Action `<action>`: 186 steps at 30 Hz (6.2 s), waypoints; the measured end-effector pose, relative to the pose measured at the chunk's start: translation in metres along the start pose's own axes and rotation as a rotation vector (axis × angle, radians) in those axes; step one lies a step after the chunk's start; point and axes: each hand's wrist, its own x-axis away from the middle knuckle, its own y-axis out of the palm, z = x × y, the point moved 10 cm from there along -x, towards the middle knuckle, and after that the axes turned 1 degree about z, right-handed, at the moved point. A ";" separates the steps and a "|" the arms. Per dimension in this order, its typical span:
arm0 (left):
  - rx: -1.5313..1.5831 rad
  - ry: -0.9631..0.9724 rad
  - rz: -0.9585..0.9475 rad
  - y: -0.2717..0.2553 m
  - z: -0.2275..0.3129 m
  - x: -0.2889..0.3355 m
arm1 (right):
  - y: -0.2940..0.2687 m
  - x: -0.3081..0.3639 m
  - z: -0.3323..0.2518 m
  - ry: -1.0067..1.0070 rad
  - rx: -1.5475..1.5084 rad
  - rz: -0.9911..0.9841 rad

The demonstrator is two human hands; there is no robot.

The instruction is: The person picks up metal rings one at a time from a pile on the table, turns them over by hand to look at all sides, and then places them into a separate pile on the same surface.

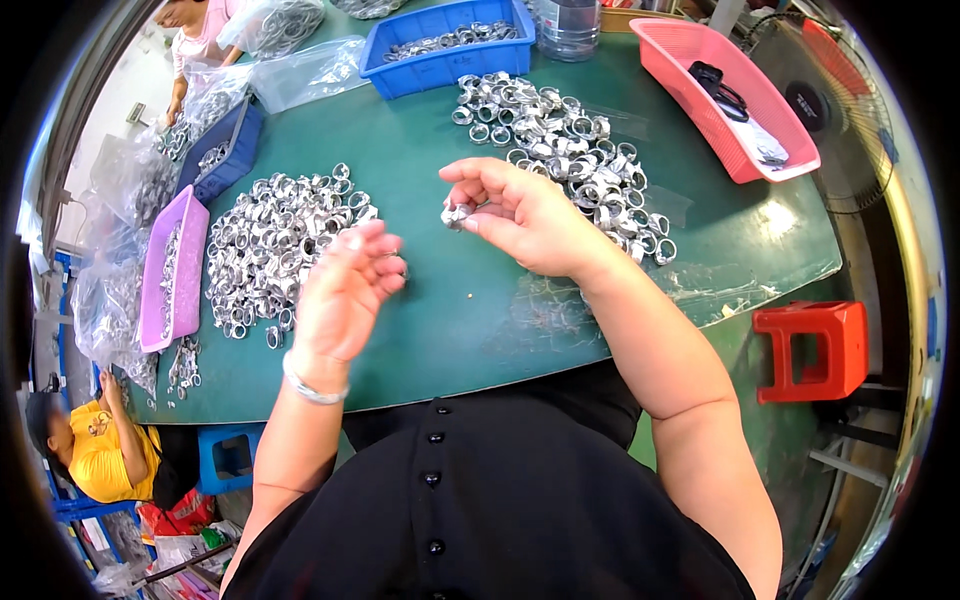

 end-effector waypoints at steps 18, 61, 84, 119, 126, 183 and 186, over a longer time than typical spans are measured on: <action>-0.364 0.309 -0.183 0.054 0.005 0.010 | 0.026 0.013 -0.043 -0.376 0.597 0.026; -0.060 0.180 -0.411 0.054 -0.005 0.021 | -0.010 0.004 -0.010 -0.165 1.346 0.042; 0.014 0.184 -0.481 0.053 -0.004 0.024 | -0.016 0.004 -0.003 -0.107 1.236 0.081; -0.955 0.709 -0.189 0.063 0.026 0.041 | -0.012 0.005 -0.005 -0.155 1.246 0.093; -1.356 0.976 0.245 0.028 0.068 0.036 | -0.015 0.001 -0.001 -0.096 1.209 0.056; -0.672 0.466 -0.187 0.055 0.012 0.018 | 0.024 0.011 -0.039 -0.340 0.543 -0.090; -0.365 0.259 -0.171 0.050 0.003 0.013 | 0.031 0.016 -0.052 -0.486 0.711 -0.078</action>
